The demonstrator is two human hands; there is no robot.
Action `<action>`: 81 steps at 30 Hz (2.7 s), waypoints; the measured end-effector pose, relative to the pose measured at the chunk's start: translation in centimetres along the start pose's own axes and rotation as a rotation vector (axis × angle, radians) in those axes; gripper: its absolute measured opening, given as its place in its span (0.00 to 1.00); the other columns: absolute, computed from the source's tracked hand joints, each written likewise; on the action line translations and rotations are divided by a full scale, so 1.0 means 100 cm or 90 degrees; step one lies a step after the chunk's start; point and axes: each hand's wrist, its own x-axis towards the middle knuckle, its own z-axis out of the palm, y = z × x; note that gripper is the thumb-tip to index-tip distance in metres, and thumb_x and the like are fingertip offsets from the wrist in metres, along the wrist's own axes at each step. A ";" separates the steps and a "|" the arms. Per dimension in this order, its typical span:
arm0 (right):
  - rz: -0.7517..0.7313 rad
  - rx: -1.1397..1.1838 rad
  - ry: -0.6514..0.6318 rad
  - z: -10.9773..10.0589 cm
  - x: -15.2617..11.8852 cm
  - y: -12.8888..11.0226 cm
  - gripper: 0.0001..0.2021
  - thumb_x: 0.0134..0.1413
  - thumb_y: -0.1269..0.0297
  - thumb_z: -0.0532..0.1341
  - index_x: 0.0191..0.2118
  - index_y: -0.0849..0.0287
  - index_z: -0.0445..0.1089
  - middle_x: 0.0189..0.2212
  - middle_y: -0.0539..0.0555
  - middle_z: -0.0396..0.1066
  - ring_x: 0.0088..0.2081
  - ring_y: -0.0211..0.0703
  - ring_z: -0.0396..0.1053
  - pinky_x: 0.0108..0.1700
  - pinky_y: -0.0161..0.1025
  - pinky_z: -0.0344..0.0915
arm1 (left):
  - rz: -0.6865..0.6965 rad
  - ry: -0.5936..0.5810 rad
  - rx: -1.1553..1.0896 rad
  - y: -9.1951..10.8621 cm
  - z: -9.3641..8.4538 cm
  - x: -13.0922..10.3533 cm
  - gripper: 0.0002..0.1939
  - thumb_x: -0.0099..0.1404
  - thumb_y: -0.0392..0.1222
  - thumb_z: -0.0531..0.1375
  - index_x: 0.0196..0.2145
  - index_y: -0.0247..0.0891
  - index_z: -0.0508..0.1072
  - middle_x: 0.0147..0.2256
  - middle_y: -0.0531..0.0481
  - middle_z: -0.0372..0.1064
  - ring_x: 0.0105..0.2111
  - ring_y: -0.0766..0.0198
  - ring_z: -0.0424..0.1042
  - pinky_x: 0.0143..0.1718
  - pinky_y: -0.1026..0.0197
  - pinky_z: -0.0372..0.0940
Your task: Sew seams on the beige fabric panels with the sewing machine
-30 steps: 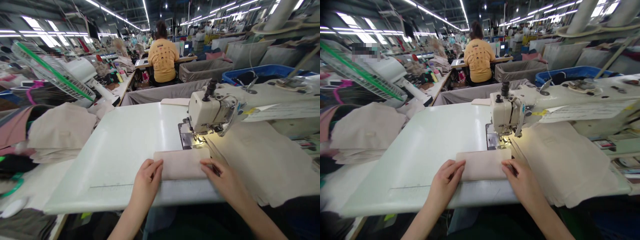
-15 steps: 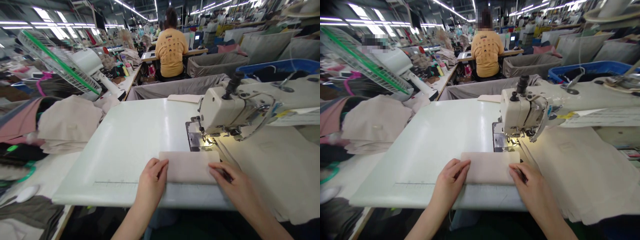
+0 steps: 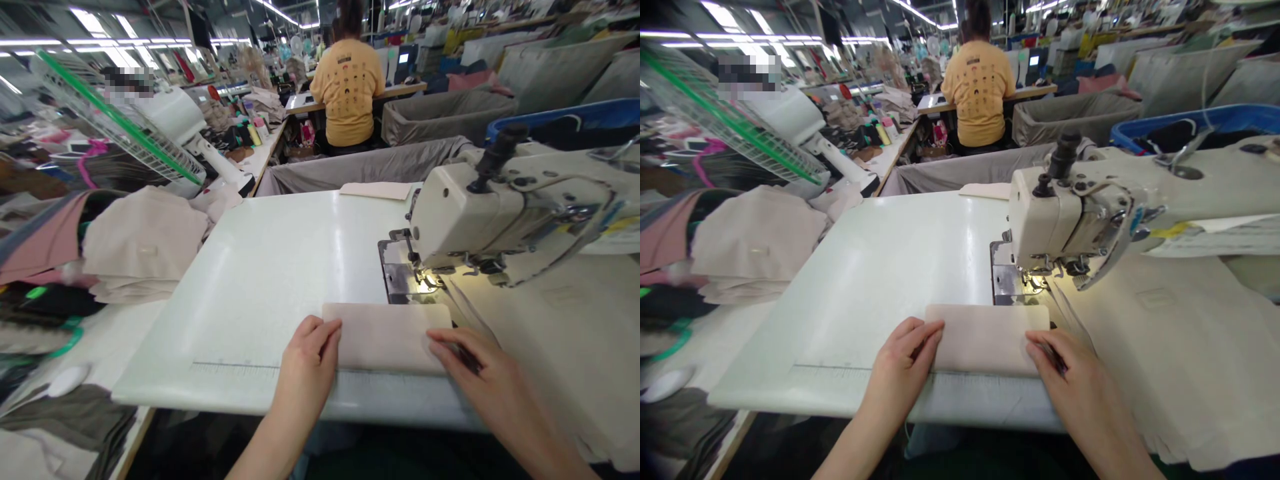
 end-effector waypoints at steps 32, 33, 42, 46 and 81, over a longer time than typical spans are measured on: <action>0.040 0.025 0.005 -0.006 0.005 -0.021 0.11 0.60 0.59 0.58 0.35 0.55 0.77 0.33 0.53 0.77 0.35 0.45 0.73 0.38 0.40 0.68 | 0.027 -0.023 0.038 -0.002 -0.006 0.016 0.16 0.70 0.47 0.54 0.37 0.40 0.81 0.31 0.48 0.73 0.30 0.60 0.76 0.32 0.59 0.73; 0.039 0.022 0.007 -0.007 0.005 -0.021 0.11 0.60 0.59 0.58 0.35 0.54 0.77 0.33 0.53 0.77 0.34 0.45 0.73 0.37 0.39 0.68 | 0.030 -0.021 0.038 -0.002 -0.006 0.017 0.16 0.70 0.47 0.54 0.37 0.40 0.81 0.30 0.48 0.73 0.30 0.60 0.76 0.32 0.59 0.73; 0.033 -0.002 0.001 -0.008 0.006 -0.023 0.10 0.60 0.61 0.58 0.34 0.54 0.77 0.31 0.52 0.76 0.32 0.43 0.72 0.35 0.38 0.67 | 0.031 -0.026 0.046 -0.003 -0.007 0.018 0.17 0.70 0.49 0.54 0.36 0.41 0.81 0.31 0.48 0.74 0.30 0.60 0.76 0.31 0.61 0.73; 0.039 0.003 0.002 -0.009 0.008 -0.024 0.10 0.59 0.60 0.58 0.33 0.54 0.76 0.31 0.52 0.77 0.32 0.44 0.72 0.35 0.38 0.67 | 0.036 -0.025 0.053 -0.003 -0.006 0.017 0.18 0.71 0.50 0.54 0.37 0.41 0.81 0.31 0.49 0.73 0.30 0.61 0.76 0.31 0.61 0.73; -0.261 -0.297 -0.029 -0.021 0.019 -0.026 0.03 0.64 0.68 0.61 0.41 0.58 0.72 0.42 0.56 0.75 0.42 0.47 0.74 0.41 0.39 0.69 | 0.277 -0.189 0.377 -0.008 -0.002 0.071 0.12 0.67 0.30 0.54 0.36 0.37 0.78 0.40 0.40 0.75 0.40 0.52 0.72 0.43 0.53 0.70</action>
